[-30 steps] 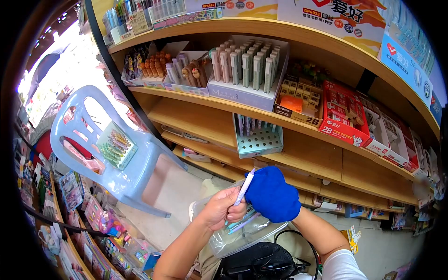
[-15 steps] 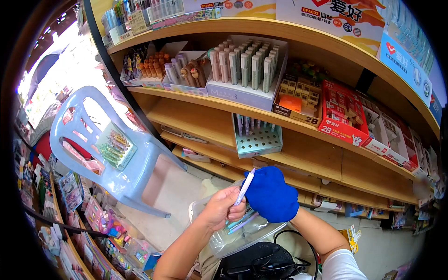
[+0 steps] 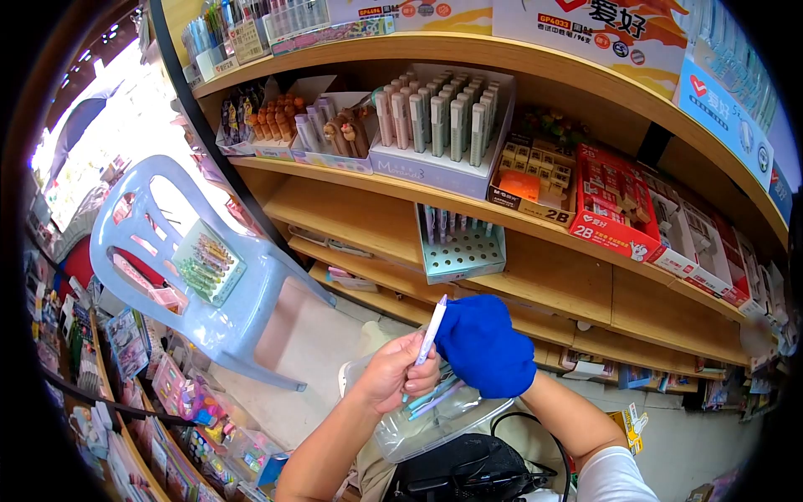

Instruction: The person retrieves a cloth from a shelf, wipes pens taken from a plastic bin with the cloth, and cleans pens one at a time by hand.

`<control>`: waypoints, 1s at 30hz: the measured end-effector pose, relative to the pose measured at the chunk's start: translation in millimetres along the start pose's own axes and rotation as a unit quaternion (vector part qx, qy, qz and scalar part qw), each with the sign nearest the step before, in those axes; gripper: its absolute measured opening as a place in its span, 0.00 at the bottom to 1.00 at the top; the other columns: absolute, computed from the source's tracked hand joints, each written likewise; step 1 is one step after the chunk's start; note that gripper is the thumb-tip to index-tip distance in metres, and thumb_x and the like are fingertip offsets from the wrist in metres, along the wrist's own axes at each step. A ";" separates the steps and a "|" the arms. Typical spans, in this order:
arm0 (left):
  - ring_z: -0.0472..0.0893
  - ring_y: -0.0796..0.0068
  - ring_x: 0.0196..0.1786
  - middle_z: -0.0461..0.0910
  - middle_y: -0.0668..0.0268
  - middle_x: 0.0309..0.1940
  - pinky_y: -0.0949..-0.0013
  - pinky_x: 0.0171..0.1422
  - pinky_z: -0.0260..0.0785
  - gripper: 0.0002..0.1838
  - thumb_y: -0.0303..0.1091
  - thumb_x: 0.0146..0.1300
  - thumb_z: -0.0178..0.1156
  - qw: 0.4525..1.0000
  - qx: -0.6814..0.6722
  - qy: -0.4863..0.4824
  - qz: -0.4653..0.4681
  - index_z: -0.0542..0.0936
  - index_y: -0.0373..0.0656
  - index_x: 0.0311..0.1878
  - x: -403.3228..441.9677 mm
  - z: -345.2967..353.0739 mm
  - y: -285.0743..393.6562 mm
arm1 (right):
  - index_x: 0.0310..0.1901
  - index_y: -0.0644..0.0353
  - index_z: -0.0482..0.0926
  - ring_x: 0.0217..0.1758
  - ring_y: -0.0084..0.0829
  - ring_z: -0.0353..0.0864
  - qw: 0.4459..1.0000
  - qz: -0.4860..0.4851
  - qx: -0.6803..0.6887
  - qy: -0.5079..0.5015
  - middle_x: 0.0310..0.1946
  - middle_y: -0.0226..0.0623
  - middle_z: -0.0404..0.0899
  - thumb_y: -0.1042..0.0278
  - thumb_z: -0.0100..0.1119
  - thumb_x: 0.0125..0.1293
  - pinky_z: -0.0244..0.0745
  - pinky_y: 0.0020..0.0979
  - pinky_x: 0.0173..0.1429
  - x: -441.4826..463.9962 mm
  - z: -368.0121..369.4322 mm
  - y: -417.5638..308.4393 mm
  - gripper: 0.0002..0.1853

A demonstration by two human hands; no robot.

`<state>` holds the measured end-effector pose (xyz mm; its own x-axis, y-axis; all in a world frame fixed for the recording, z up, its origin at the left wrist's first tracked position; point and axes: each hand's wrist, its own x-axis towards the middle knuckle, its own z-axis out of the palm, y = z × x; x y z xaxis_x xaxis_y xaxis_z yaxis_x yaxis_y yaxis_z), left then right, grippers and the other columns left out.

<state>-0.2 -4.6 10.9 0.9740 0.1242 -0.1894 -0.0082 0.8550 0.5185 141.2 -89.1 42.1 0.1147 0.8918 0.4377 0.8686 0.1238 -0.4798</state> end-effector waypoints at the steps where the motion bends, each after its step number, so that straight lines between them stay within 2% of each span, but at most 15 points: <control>1: 0.57 0.83 0.15 0.59 0.72 0.14 0.79 0.18 0.50 0.13 0.41 0.66 0.45 1.000 0.003 0.005 0.001 0.68 0.42 0.32 -0.3 -0.3 0.5 | 0.22 0.54 0.76 0.24 0.41 0.74 0.997 -0.017 -0.075 -0.017 0.21 0.39 0.74 0.67 0.55 0.47 0.67 0.37 0.27 2.5 -4.5 -5.4 0.03; 4: 0.58 0.82 0.16 0.59 0.71 0.15 0.79 0.19 0.50 0.13 0.42 0.67 0.44 0.999 0.041 0.027 0.018 0.66 0.43 0.31 0.7 -0.4 -1.3 | 0.23 0.54 0.75 0.24 0.41 0.74 0.989 -0.044 -0.125 -0.064 0.20 0.39 0.74 0.67 0.54 0.48 0.67 0.37 0.27 3.2 -6.2 -3.7 0.03; 7: 0.58 0.82 0.16 0.60 0.71 0.15 0.79 0.20 0.51 0.13 0.43 0.66 0.45 0.992 0.098 0.061 0.057 0.67 0.43 0.33 3.6 -0.8 -7.2 | 0.23 0.55 0.75 0.24 0.40 0.74 0.991 -0.020 -0.100 -0.085 0.21 0.40 0.73 0.66 0.54 0.48 0.66 0.38 0.26 3.0 -3.7 -1.5 0.04; 11: 0.57 0.82 0.16 0.60 0.71 0.15 0.80 0.20 0.50 0.14 0.44 0.66 0.45 0.976 0.160 0.113 0.094 0.66 0.43 0.32 7.1 3.0 -13.5 | 0.20 0.59 0.74 0.25 0.41 0.75 0.988 -0.057 -0.109 -0.091 0.21 0.43 0.74 0.66 0.54 0.45 0.68 0.39 0.28 -3.2 -14.6 3.3 0.07; 16: 0.57 0.83 0.14 0.58 0.72 0.13 0.80 0.18 0.49 0.13 0.43 0.65 0.47 0.989 0.120 0.078 0.040 0.66 0.43 0.31 3.6 1.1 -6.8 | 0.19 0.59 0.73 0.25 0.42 0.74 0.986 -0.065 -0.149 -0.049 0.20 0.44 0.73 0.65 0.53 0.45 0.66 0.40 0.28 -10.8 12.9 15.4 0.08; 19: 0.56 0.84 0.13 0.57 0.74 0.12 0.80 0.17 0.48 0.12 0.41 0.65 0.48 0.996 0.083 0.039 0.003 0.67 0.43 0.31 3.4 -0.8 -2.4 | 0.19 0.59 0.74 0.25 0.42 0.74 0.981 -0.061 -0.172 -0.065 0.19 0.43 0.73 0.65 0.53 0.45 0.66 0.40 0.29 -12.7 15.2 17.4 0.07; 22: 0.55 0.84 0.13 0.57 0.73 0.13 0.80 0.17 0.48 0.12 0.40 0.66 0.46 0.999 0.042 0.003 -0.020 0.67 0.42 0.31 1.6 -1.2 -0.1 | 0.22 0.57 0.74 0.27 0.42 0.74 0.984 -0.097 -0.147 -0.036 0.21 0.42 0.73 0.65 0.54 0.45 0.66 0.40 0.30 -16.5 14.4 22.3 0.06; 25: 0.55 0.85 0.13 0.57 0.74 0.13 0.80 0.16 0.47 0.13 0.40 0.67 0.45 0.999 0.013 -0.015 -0.041 0.68 0.41 0.31 -0.6 -2.3 2.4 | 0.24 0.56 0.74 0.29 0.42 0.73 0.988 -0.125 -0.082 0.044 0.24 0.41 0.74 0.65 0.55 0.45 0.67 0.39 0.33 -18.0 11.3 20.1 0.06; 30: 0.55 0.85 0.13 0.57 0.74 0.13 0.80 0.16 0.47 0.13 0.40 0.67 0.45 0.997 -0.016 -0.041 -0.056 0.68 0.41 0.31 -0.5 -6.4 2.5 | 0.26 0.56 0.74 0.31 0.43 0.73 0.988 -0.133 -0.061 0.046 0.26 0.40 0.74 0.66 0.55 0.45 0.67 0.39 0.36 -19.0 10.2 21.1 0.06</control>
<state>-2.2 0.7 6.9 0.9845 -0.0137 -0.1751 0.0960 0.8770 0.4707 152.4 -99.0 15.9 -0.0870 0.7908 0.6059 0.9250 0.2899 -0.2455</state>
